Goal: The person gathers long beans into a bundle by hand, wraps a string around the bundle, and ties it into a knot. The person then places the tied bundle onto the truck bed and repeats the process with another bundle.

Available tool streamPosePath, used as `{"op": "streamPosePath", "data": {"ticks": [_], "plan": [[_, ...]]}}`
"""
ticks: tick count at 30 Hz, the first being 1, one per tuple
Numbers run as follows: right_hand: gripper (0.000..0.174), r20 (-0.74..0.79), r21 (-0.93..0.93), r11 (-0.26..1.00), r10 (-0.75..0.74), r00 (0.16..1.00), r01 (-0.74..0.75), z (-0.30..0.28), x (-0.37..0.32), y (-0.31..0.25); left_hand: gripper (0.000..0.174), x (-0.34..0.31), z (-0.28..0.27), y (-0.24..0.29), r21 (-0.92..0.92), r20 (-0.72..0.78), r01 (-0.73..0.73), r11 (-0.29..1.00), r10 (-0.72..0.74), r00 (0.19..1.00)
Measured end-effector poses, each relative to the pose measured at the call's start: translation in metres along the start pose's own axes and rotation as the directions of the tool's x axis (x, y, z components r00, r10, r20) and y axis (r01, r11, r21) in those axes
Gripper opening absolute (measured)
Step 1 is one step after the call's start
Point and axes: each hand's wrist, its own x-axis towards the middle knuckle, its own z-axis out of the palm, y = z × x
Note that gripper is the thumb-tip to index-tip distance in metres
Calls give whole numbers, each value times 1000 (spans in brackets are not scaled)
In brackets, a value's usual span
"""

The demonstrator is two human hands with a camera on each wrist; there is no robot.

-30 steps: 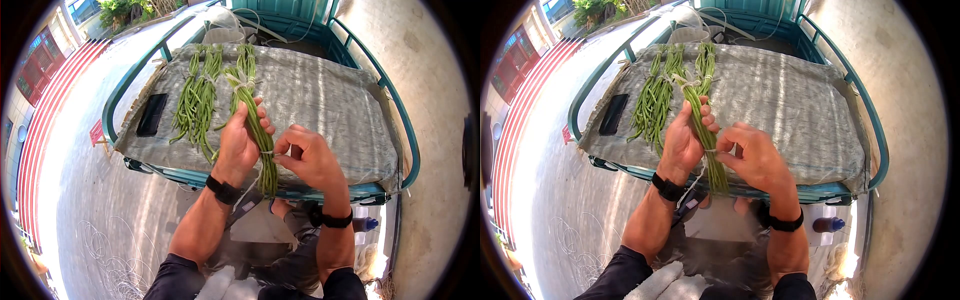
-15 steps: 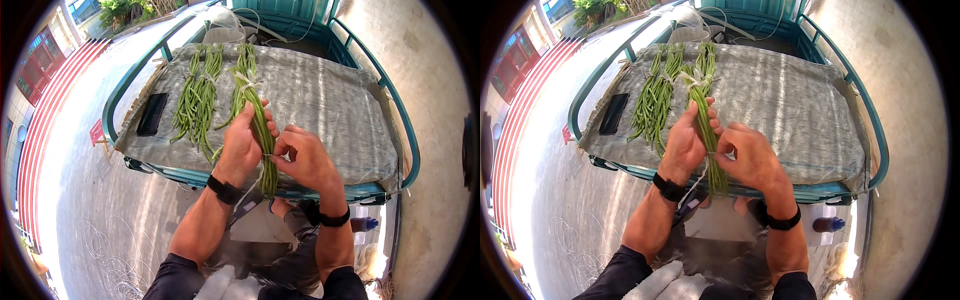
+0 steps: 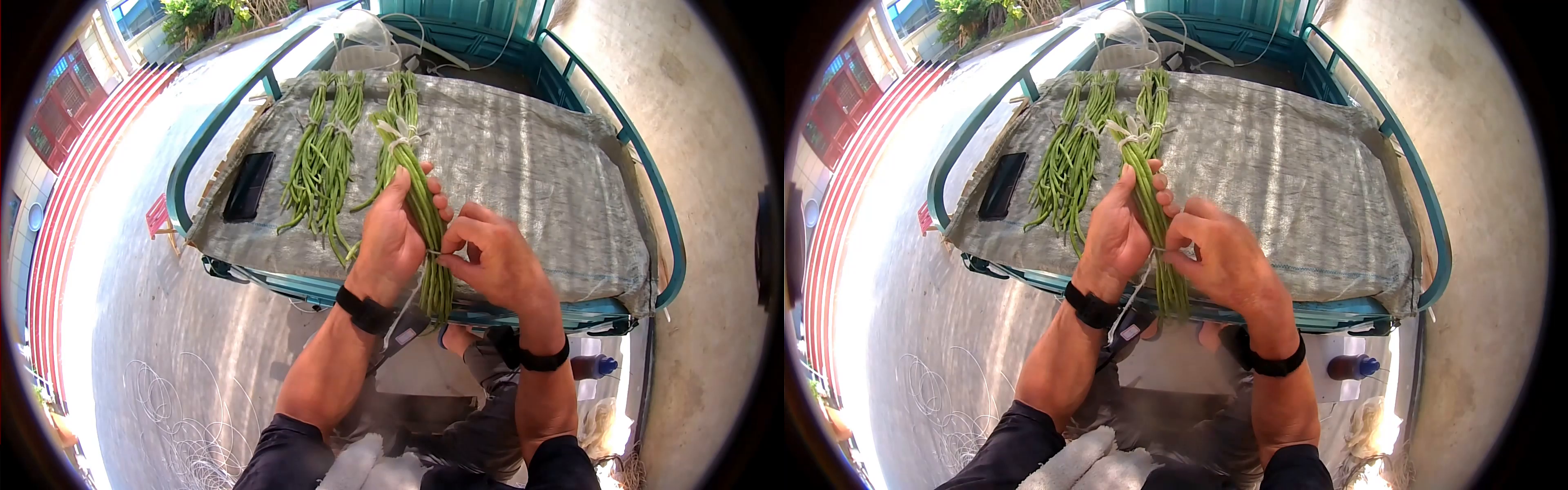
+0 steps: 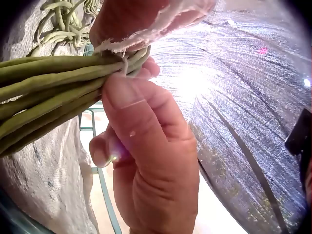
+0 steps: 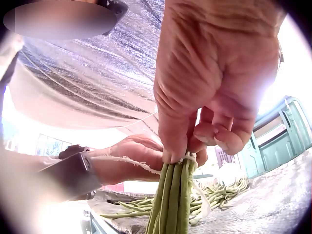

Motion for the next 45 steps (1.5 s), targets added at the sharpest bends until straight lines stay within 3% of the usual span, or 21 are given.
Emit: {"op": "streamPosePath", "data": {"ticks": [5, 8, 11, 12, 15, 18, 21, 25, 28, 31, 35, 40, 45], "plan": [[17, 109, 117, 989, 83, 991, -95, -16, -2, -11, 39, -8, 15, 3, 260, -93, -8, 965, 33, 995], [15, 98, 407, 910, 48, 994, -85, -28, -8, -8, 40, -13, 24, 4, 359, -135, -14, 933, 67, 988], [13, -3, 738, 659, 224, 974, -150, -45, -15, -14, 42, -13, 27, 4, 363, -132, -2, 932, 54, 990], [8, -110, 793, 609, 203, 973, -37, -45, -17, -1, 43, -12, 25, 4, 344, -117, 8, 939, 34, 993], [9, -346, 865, 476, 334, 877, 160, -53, -18, 17, 46, -13, 27, 3, 307, -65, 36, 951, -17, 998], [14, -488, 803, 580, 508, 710, 137, -60, -19, 37, 48, -15, 30, -1, 314, -12, 29, 949, -27, 1000], [13, -535, 748, 659, 528, 659, 79, -62, -24, 44, 49, -16, 33, -4, 306, 34, 56, 950, -70, 997], [10, -539, 728, 681, 503, 676, 74, -60, -20, 38, 47, -16, 33, -8, 254, 115, 157, 954, -191, 975], [8, -547, 694, 716, 449, 707, 82, -56, -16, 28, 43, -18, 40, -13, 310, -11, 225, 924, -233, 972], [8, -532, 644, 758, 347, 772, 103, -53, -15, 24, 40, -20, 42, -18, 420, -62, 239, 876, -235, 970], [8, -503, 568, 817, 248, 828, 100, -48, -13, 18, 42, -26, 47, -24, 513, -1, 196, 836, -228, 974], [11, -473, 531, 847, 278, 836, 19, -40, -9, 12, 44, -27, 44, -32, 640, 69, 144, 755, -243, 967], [17, -471, 458, 883, 341, 814, -104, -38, -9, 14, 48, -30, 47, -40, 710, 38, 163, 685, -269, 962]]}}
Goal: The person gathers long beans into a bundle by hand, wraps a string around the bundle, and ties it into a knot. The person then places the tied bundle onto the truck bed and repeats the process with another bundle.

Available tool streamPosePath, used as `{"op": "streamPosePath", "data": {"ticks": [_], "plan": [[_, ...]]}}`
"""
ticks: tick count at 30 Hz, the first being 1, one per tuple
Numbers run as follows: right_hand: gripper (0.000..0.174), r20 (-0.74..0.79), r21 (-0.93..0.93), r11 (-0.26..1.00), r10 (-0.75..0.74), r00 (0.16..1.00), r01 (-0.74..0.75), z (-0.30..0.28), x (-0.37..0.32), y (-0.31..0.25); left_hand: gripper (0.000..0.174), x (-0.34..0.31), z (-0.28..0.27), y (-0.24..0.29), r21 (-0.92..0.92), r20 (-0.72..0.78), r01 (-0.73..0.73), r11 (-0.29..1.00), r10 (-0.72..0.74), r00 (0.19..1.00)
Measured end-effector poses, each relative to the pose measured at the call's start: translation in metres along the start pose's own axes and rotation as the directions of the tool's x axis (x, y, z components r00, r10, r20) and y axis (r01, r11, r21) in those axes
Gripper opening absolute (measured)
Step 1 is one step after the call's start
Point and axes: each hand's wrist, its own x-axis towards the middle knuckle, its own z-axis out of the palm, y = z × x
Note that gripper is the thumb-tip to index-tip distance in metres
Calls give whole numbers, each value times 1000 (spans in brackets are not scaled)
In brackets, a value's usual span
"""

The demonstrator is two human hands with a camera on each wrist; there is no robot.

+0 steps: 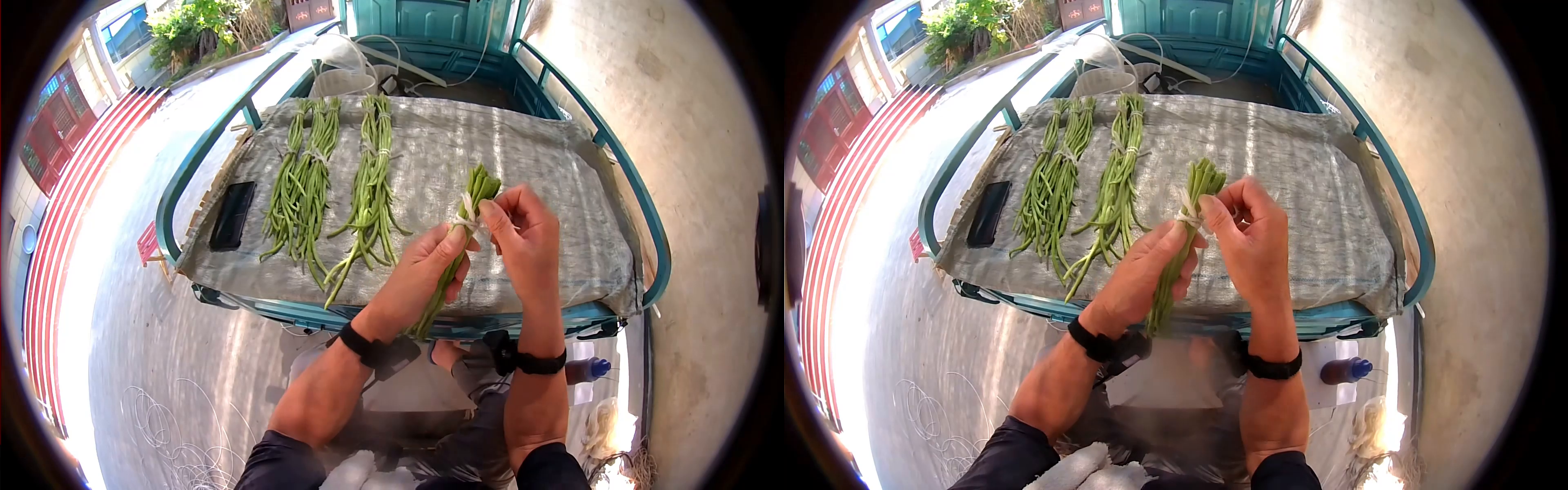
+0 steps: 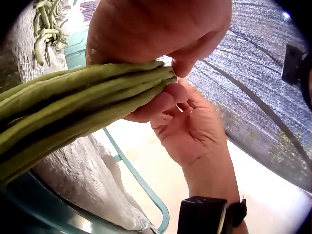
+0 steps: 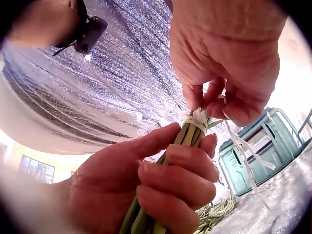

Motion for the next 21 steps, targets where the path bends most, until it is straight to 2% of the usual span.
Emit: {"op": "streamPosePath", "data": {"ticks": [2, 8, 11, 14, 17, 19, 21], "plan": [[17, -18, -57, 998, 30, 999, -31, -2, 0, -2, 49, -1, 2, 0, -17, -7, 9, 1000, -9, 1000], [19, -56, 181, 983, 28, 998, -17, -2, 0, 1, 51, 0, 4, 0, -135, -30, 62, 989, -67, 997], [19, -165, 335, 937, -42, 985, 96, -11, 4, -1, 51, 0, 2, -1, -158, -40, 98, 983, -105, 994], [19, -200, 387, 912, -62, 978, 137, -19, 6, 3, 51, 2, 4, -3, -131, -48, 86, 988, -93, 994], [18, -144, 445, 890, -40, 989, 101, -19, 4, 0, 50, 2, 9, -5, -126, -58, 86, 988, -94, 994], [18, -49, 534, 841, -68, 996, 84, -18, 1, -7, 50, 3, 11, -3, -85, -89, 86, 993, -93, 992], [17, 10, 580, 812, -83, 997, 62, -18, 1, -11, 50, 3, 9, -5, -138, -68, 87, 987, -97, 993]]}}
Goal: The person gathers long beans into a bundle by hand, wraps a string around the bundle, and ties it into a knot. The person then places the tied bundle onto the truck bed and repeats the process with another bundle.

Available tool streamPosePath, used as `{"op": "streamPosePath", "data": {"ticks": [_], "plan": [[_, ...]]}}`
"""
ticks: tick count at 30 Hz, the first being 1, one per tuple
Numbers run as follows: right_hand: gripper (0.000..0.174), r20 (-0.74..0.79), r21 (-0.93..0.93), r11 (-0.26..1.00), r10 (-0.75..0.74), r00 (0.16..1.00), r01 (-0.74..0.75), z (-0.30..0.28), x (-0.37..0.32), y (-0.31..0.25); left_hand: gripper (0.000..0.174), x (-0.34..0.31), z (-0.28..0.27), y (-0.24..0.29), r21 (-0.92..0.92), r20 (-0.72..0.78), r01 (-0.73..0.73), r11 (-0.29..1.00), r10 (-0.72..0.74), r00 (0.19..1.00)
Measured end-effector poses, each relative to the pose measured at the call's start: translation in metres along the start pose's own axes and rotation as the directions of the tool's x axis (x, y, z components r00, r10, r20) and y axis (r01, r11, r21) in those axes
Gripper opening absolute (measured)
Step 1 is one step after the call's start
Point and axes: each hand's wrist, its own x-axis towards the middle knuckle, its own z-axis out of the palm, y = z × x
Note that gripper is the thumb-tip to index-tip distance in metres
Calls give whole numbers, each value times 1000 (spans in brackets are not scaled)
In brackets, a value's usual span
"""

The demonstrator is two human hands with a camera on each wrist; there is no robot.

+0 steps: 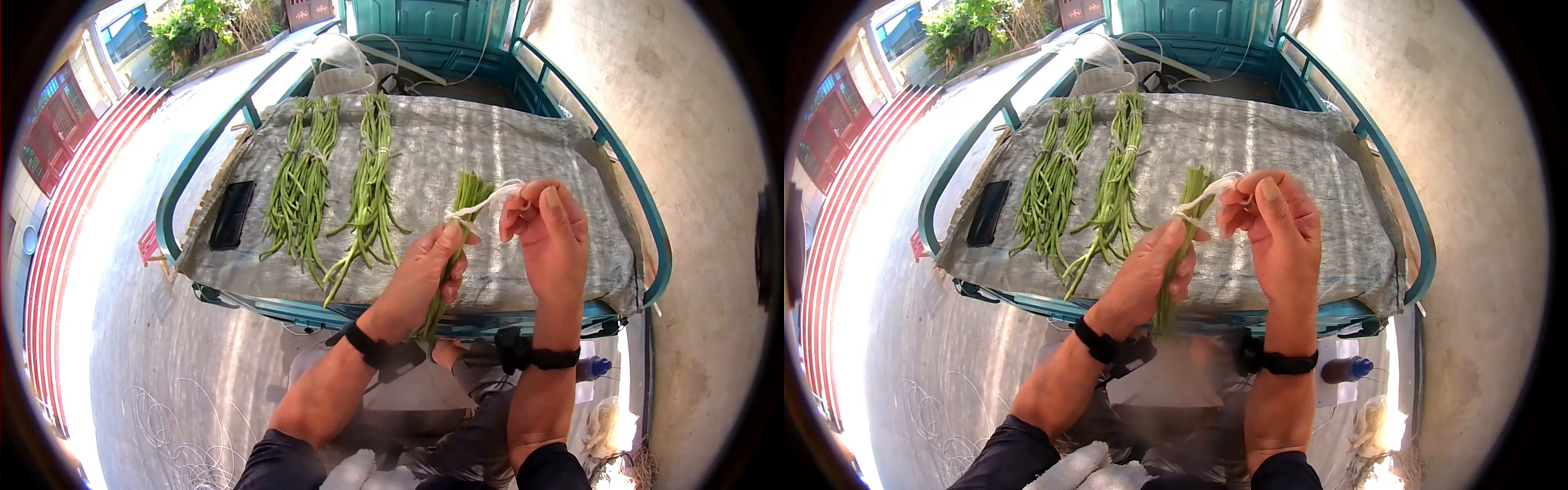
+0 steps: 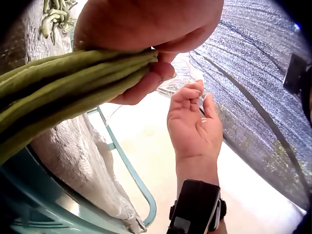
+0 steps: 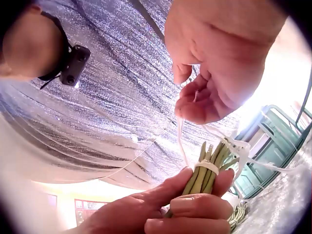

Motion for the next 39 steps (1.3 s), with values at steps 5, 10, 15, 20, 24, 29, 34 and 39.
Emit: {"op": "streamPosePath", "data": {"ticks": [5, 10, 15, 20, 24, 29, 34, 39], "plan": [[11, -107, -238, 969, 45, 993, -70, -9, 2, 5, 46, 1, 0, -2, -1, 0, -46, 999, 46, 999], [6, -39, -506, 862, -13, 999, -9, -16, 2, 12, 35, 3, 2, -6, 184, -29, -135, 974, 142, 989], [14, 131, -647, 762, 90, 987, 16, -2, -3, 11, 28, 1, 1, -7, 147, -24, -130, 981, 135, 991], [15, 120, -704, 710, 140, 983, -15, 6, -4, 10, 23, 2, 2, -7, 154, -33, -140, 978, 147, 989], [15, 118, -768, 640, 130, 984, 7, 6, -5, 10, 20, 3, -1, -8, 226, 22, -190, 956, 190, 982], [14, 127, -760, 650, 129, 984, 13, 4, -6, 13, 24, 3, 0, -9, 228, 29, -198, 953, 196, 980], [13, -66, -555, 826, 70, 995, -95, -5, -1, 16, 32, 1, 1, -4, 131, -51, -92, 987, 100, 994], [13, -237, -150, 988, -10, 972, -26, -33, 6, 9, 31, 2, -5, -2, -95, -55, -57, 994, 52, 997]]}}
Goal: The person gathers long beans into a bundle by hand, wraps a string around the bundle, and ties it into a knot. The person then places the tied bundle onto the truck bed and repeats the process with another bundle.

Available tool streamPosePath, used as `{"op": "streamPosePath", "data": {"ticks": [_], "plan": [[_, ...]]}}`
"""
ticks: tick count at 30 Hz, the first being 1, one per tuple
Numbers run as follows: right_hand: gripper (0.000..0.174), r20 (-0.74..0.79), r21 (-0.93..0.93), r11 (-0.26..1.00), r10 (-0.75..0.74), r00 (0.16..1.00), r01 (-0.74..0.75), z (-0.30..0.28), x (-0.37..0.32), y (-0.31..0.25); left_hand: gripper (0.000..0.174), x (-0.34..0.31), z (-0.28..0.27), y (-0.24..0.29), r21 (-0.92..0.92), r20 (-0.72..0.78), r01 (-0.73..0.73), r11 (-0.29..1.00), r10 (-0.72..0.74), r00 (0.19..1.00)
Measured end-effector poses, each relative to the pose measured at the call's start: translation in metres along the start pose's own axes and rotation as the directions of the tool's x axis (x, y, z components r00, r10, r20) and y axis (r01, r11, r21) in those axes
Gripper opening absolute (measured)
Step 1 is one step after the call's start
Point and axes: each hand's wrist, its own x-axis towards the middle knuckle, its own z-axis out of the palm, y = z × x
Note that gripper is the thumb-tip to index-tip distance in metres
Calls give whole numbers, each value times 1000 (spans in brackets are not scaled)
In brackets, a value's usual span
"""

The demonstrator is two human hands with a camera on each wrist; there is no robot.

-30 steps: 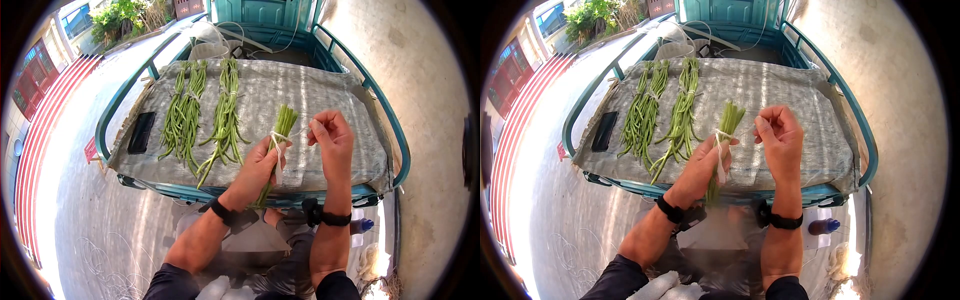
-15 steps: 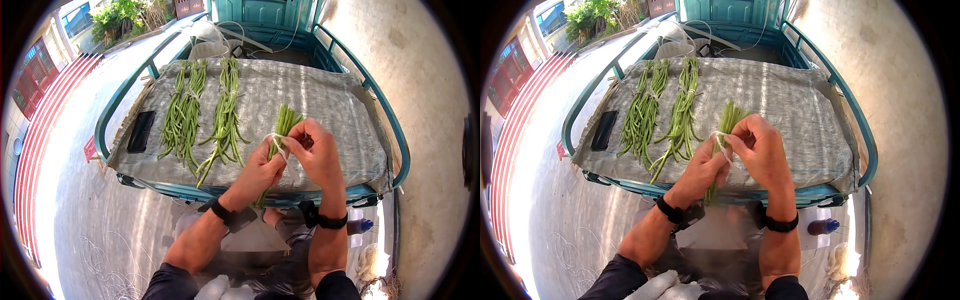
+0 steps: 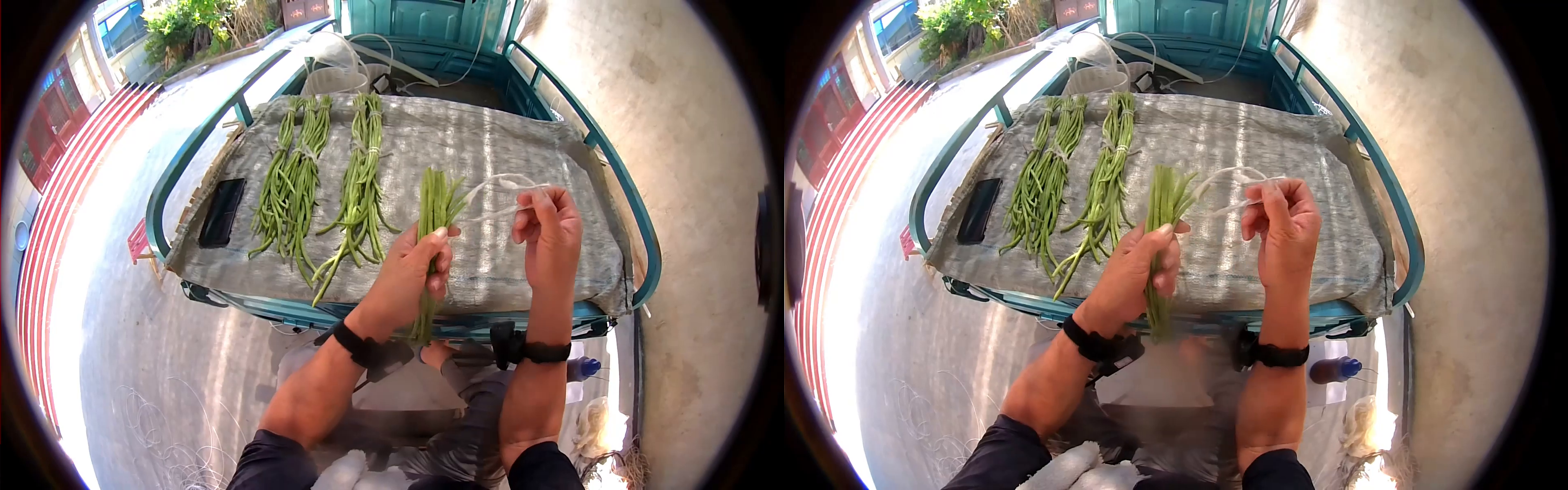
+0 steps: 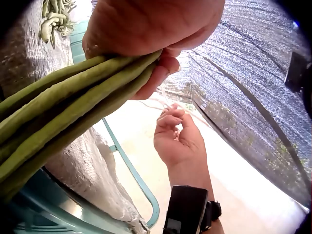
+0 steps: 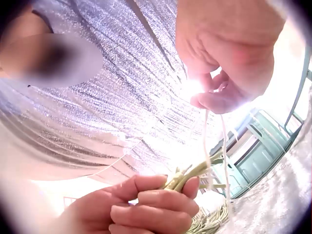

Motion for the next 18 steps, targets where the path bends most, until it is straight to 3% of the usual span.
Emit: {"op": "streamPosePath", "data": {"ticks": [1, 5, 10, 13, 17, 18], "plan": [[13, -23, 64, 998, 3, 1000, -2, -13, 6, 5, 31, 0, 0, 1, -27, -13, 13, 1000, -13, 1000], [11, -93, 15, 1000, 22, 995, -21, -26, 9, -4, 30, 0, -1, 3, -32, -30, -1, 1000, 0, 1000], [17, 8, -231, 944, 245, 969, -237, -43, 5, -7, 30, 5, 0, 2, -17, -40, -9, 1000, 8, 999], [21, 92, -383, 889, 308, 947, -252, -39, 3, -9, 31, 7, 2, 2, -33, -42, -24, 999, 23, 999], [25, 259, -454, 865, 359, 897, -215, -35, 6, -31, 32, 7, 3, 5, -38, -9, -35, 999, 35, 999], [25, 230, -465, 863, 335, 914, -200, -39, 8, -43, 30, 7, 2, 5, -52, -4, -39, 998, 39, 999]]}}
